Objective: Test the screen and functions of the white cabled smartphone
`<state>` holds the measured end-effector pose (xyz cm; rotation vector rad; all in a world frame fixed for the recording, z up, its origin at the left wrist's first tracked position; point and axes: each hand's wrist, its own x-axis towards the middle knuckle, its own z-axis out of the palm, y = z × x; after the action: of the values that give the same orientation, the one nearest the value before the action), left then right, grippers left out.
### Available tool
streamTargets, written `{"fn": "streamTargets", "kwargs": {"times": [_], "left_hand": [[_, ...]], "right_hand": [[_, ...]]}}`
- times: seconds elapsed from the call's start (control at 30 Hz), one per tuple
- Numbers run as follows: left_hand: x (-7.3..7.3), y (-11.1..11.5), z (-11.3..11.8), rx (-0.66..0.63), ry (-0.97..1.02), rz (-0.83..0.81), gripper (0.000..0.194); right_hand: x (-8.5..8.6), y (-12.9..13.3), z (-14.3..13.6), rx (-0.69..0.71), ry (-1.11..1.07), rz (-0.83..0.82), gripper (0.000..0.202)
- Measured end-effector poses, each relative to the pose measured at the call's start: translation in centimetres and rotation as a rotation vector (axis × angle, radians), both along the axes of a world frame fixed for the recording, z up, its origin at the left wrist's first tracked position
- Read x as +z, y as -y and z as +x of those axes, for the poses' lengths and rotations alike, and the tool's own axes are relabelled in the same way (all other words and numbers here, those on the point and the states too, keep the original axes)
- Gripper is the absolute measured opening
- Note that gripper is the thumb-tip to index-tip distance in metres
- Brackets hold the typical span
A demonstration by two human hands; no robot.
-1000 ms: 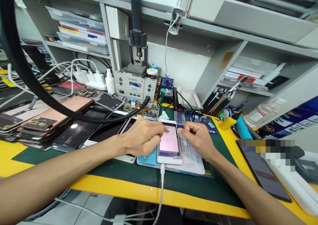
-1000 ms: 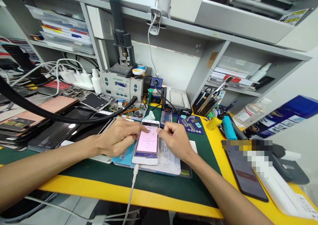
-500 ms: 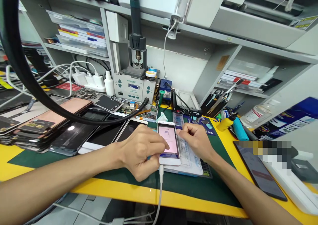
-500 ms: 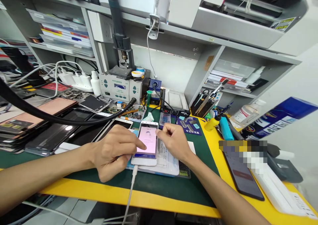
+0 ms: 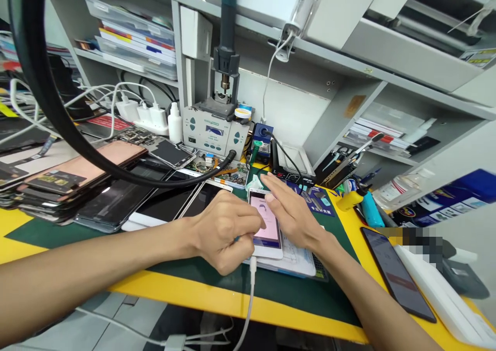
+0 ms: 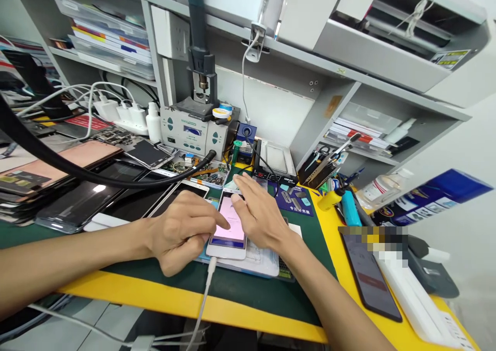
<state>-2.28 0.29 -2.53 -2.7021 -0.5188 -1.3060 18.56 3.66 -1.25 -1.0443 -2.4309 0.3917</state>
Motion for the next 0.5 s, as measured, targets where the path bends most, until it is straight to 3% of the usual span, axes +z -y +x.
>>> {"fn": "streamTargets", "kwargs": {"times": [0.2, 0.5], "left_hand": [[-0.16, -0.14, -0.01, -0.016, 0.072, -0.025, 0.014], [-0.63, -0.23, -0.01, -0.054, 0.04, -0.075, 0.013]], "right_hand": [[-0.52, -0.84, -1.03, -0.008, 0.035, -0.147, 0.059], [-0.85, -0.55, -0.76, 0.001, -0.027, -0.046, 0.056]]}}
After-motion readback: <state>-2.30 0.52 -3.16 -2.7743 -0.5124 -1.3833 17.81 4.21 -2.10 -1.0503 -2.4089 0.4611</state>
